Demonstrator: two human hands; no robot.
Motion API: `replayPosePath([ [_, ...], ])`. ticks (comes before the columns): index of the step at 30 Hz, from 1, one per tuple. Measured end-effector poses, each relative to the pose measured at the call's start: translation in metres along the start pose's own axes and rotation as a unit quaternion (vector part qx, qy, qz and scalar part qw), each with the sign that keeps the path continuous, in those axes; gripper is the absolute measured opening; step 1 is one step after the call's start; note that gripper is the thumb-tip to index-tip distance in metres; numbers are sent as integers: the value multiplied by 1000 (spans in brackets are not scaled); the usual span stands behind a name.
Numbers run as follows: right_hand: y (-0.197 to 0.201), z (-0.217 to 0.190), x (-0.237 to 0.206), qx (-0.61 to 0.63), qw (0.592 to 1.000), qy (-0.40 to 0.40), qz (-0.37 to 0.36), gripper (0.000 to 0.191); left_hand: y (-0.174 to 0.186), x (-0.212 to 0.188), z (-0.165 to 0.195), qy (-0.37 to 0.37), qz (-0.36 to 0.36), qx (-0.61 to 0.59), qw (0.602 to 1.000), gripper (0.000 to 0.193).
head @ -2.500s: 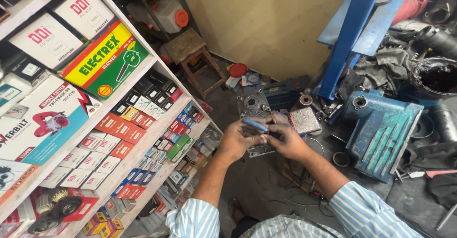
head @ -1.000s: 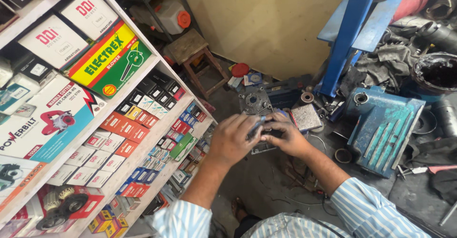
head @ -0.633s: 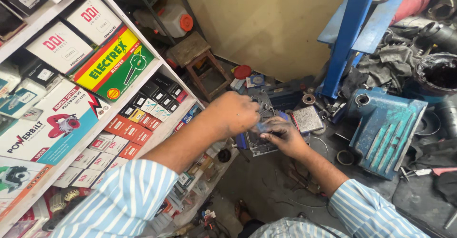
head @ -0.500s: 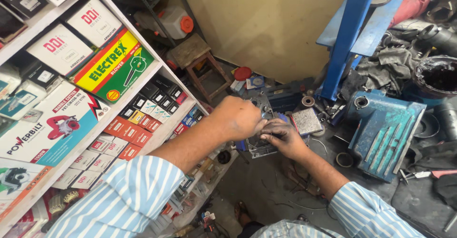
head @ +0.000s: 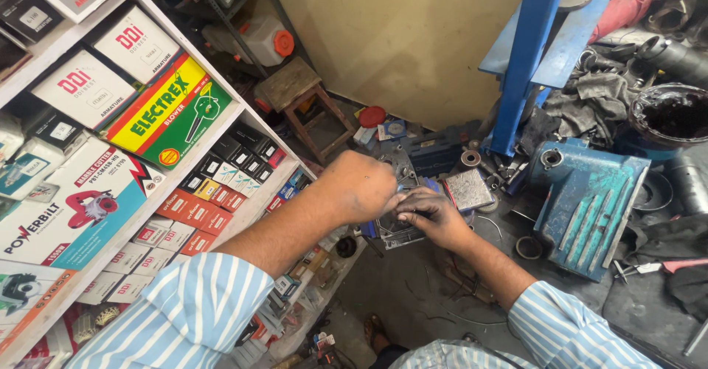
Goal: The person works on a disassembled engine block clamped in a vise, using a wrench to tighten bolts and a blue-handled tool to adjust internal components. They repeatedly reposition the engine and retrieve tools from a cluttered workbench.
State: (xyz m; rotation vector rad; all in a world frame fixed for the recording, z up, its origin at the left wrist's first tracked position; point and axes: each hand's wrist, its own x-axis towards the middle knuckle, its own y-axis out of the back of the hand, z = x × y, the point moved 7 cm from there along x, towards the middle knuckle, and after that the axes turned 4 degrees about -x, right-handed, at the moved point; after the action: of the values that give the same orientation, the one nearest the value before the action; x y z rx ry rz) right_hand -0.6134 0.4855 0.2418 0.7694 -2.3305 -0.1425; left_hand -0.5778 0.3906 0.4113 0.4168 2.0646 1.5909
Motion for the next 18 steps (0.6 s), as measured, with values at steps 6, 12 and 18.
replayPosePath([
  [6,2,6,-2,-4,999,-39,-1,17,29,-18,16,-157,146,74,974,31],
  [12,5,0,-1,28,999,-17,15,21,24,-14,20,-150,106,30,983,25],
  [18,4,-2,-2,12,1000,-22,17,13,-3,-7,-2,80,-9,-44,996,36],
])
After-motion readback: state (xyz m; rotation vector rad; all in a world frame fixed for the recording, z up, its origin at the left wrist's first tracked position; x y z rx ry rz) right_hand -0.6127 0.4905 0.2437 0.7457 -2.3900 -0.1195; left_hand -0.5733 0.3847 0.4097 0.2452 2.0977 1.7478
